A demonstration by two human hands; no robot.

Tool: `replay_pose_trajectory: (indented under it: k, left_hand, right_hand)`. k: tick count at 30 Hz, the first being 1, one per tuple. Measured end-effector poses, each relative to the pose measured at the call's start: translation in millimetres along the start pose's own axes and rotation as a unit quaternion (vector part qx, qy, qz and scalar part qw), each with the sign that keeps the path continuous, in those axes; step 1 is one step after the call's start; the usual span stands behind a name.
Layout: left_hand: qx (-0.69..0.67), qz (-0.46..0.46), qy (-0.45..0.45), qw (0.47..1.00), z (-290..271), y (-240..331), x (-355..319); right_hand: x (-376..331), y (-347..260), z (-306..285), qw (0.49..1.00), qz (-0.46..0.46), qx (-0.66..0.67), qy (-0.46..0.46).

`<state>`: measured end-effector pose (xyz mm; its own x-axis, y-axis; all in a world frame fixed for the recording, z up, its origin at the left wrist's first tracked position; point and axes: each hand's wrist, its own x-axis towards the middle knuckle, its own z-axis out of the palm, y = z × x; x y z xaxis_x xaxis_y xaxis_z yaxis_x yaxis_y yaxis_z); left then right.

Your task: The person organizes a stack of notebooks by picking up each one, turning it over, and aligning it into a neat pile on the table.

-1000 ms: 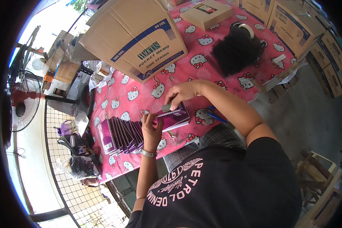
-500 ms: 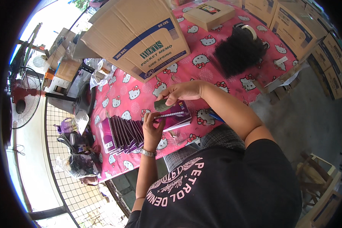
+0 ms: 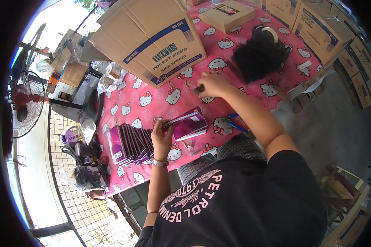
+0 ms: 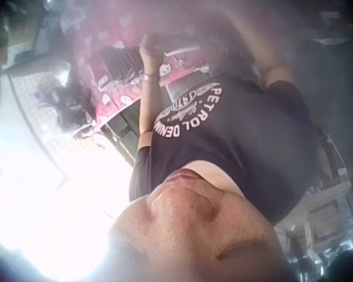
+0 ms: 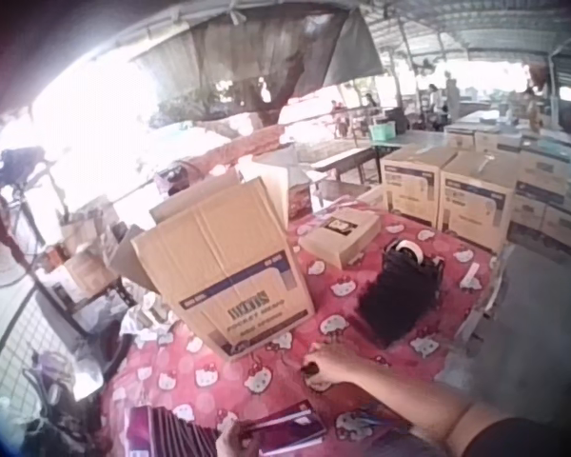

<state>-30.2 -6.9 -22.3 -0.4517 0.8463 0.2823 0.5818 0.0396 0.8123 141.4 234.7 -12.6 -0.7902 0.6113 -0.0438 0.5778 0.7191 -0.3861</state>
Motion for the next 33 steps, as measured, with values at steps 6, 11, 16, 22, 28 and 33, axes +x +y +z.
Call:
replay_pose_trajectory:
  k: [6,11,16,22,28,33]
  left_hand:
    - [-0.098,-0.076,0.06,0.99,6,-2,-9]
    - [-0.064,-0.062,0.1,0.991,17,-13,-14]
    - [-0.074,-0.025,0.083,0.993,20,-20,-13]
    - [-0.058,-0.031,0.105,0.992,24,10,-9]
    - [-0.065,-0.023,0.09,0.994,19,-28,-20]
    - [-0.072,-0.042,0.079,0.993,23,-24,-22]
  right_hand:
    - [-78,29,62,0.971,-0.006,0.072,0.229]
    - [-170,10,100,0.982,0.003,-0.084,0.167]
    - [-162,-17,72,0.975,-0.023,0.116,0.187]
    - [-124,-86,36,0.943,-0.174,0.186,0.212]
    - [-100,-119,31,0.946,-0.204,0.14,0.208]
    - [-95,-120,33,0.956,-0.21,0.073,0.192]
